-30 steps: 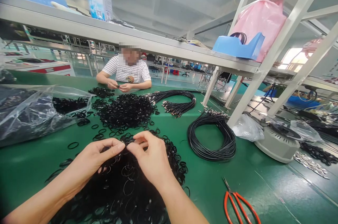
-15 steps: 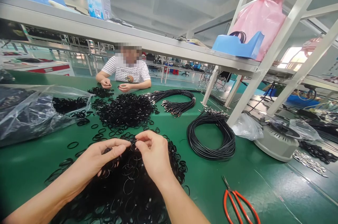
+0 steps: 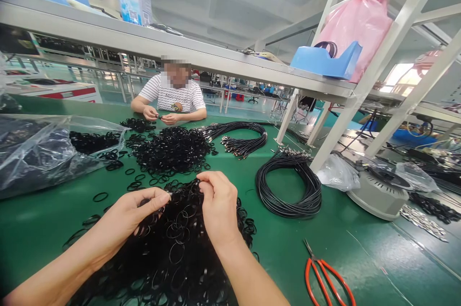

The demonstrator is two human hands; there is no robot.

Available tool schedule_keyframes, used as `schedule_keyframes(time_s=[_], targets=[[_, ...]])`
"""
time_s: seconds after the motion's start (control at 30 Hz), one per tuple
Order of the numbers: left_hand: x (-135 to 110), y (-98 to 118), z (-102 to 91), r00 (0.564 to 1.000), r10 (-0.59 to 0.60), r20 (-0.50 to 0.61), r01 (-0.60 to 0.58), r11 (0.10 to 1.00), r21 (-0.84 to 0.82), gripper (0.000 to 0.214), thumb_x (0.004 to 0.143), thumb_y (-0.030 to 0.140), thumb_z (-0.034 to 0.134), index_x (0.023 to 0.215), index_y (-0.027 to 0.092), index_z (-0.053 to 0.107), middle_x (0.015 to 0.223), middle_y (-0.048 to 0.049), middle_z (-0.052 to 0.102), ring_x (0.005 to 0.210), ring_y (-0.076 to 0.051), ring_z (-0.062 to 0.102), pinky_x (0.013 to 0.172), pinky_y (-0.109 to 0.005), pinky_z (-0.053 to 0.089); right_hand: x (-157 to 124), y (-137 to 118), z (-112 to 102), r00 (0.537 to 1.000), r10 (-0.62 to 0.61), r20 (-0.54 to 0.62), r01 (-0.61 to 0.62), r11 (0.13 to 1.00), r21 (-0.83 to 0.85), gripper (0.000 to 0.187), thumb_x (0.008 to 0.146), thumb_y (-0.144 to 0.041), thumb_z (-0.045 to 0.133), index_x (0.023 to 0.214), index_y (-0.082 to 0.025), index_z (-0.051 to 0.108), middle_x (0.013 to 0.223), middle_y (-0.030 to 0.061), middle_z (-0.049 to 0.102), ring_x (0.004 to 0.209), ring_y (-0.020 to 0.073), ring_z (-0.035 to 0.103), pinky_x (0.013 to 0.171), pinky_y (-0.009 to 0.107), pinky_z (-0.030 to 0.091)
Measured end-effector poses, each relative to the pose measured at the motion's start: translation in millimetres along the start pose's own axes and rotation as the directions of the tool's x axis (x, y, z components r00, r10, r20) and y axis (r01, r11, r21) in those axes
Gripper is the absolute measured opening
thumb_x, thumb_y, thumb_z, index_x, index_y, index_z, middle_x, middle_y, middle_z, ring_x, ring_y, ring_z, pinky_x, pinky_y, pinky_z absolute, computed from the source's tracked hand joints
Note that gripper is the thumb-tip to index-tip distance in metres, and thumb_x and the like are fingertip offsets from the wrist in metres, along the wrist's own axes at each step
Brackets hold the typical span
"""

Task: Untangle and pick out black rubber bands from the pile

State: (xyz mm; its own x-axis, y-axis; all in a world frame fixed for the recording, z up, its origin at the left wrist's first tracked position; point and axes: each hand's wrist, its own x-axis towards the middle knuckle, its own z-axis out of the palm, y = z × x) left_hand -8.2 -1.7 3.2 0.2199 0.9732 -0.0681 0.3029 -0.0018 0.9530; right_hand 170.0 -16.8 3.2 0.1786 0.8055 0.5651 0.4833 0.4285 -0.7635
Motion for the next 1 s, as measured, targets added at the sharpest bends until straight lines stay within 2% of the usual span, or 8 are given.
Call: schedule_keyframes(time_s=[0.23,0.43,0.5,0.6,0.7,0.8,0.87,1.0], targets=[[3,-6,-2.8,0.999,-0.03,0.015,0.031,0.999,-0.017,0.044,0.076,0.058,0.057,0.096,0.02,0.067,0.078,-0.0013,0.061,0.058,-0.011,0.045,0.043,-0.018,0.029,5,5,-6,0.985,0.073,0.154,-0.08,0.996,0.043,0.025,0.079,-0.007,0.05,0.085,-0.022,0.07,0.084,0.0,0.066,0.066,0.0129,0.059,0.069,0.027,0.046],[-2,4,-0.7,1.0,-0.006,0.028,0.005,0.999,0.035,0.052,0.076,0.054,0.059,0.12,0.027,0.057,0.068,0.0025,0.055,0.055,-0.012,0.044,0.042,-0.017,0.032,4,7,-1,0.946,0.141,0.291,-0.213,0.949,0.233,0.023,0.08,-0.012,0.05,0.091,-0.021,0.069,0.088,0.0007,0.069,0.066,0.0123,0.063,0.067,0.026,0.051],[-5,8,3.4,1.0,-0.006,0.031,0.005,0.999,0.042,0.052,0.075,0.054,0.059,0.119,0.026,0.058,0.066,0.0034,0.053,0.051,-0.011,0.041,0.039,-0.017,0.029,3,5,1,0.933,0.151,0.327,-0.26,0.911,0.321,0.023,0.079,-0.012,0.052,0.092,-0.02,0.069,0.088,0.0011,0.069,0.07,0.0125,0.064,0.069,0.025,0.052],[-8,9,9.0,0.999,-0.021,0.031,0.019,0.998,0.059,0.045,0.073,0.056,0.059,0.1,0.022,0.066,0.061,0.0041,0.047,0.047,-0.009,0.037,0.035,-0.016,0.027,1,2,4,0.917,0.156,0.366,-0.306,0.865,0.397,0.021,0.078,-0.012,0.054,0.092,-0.019,0.069,0.086,0.0013,0.068,0.071,0.0128,0.063,0.071,0.026,0.052],[-7,6,10.1,0.999,-0.008,0.037,0.005,0.997,0.072,0.039,0.072,0.057,0.058,0.077,0.019,0.065,0.057,0.0045,0.044,0.047,-0.009,0.035,0.036,-0.015,0.026,0,1,3,0.947,0.117,0.298,-0.22,0.914,0.341,0.023,0.079,-0.011,0.052,0.092,-0.021,0.069,0.089,0.0012,0.065,0.07,0.0124,0.062,0.068,0.025,0.052],[-4,3,7.3,1.0,-0.006,0.016,0.005,0.998,0.058,0.039,0.073,0.057,0.059,0.068,0.018,0.059,0.052,0.0065,0.037,0.045,-0.008,0.032,0.036,-0.015,0.024,3,4,-3,0.991,0.058,0.124,-0.08,0.98,0.181,0.027,0.082,-0.01,0.047,0.09,-0.022,0.069,0.093,0.0009,0.062,0.071,0.0119,0.059,0.067,0.025,0.05],[-2,1,5.1,1.0,-0.012,0.007,0.012,0.999,0.032,0.041,0.071,0.058,0.06,0.064,0.018,0.057,0.051,0.0072,0.035,0.043,-0.007,0.03,0.036,-0.015,0.022,6,5,-8,0.995,0.049,0.083,-0.056,0.995,0.085,0.027,0.084,-0.01,0.046,0.09,-0.023,0.069,0.09,0.0001,0.064,0.071,0.0123,0.059,0.067,0.025,0.049],[1,-2,2.1,0.998,-0.044,0.039,0.046,0.998,-0.042,0.041,0.072,0.056,0.063,0.087,0.018,0.068,0.061,0.0025,0.053,0.047,-0.009,0.041,0.039,-0.018,0.027,8,3,-13,0.985,0.058,0.16,-0.039,0.992,-0.122,0.018,0.08,-0.015,0.059,0.084,-0.026,0.072,0.083,-0.0007,0.069,0.081,0.017,0.06,0.076,0.03,0.046]])
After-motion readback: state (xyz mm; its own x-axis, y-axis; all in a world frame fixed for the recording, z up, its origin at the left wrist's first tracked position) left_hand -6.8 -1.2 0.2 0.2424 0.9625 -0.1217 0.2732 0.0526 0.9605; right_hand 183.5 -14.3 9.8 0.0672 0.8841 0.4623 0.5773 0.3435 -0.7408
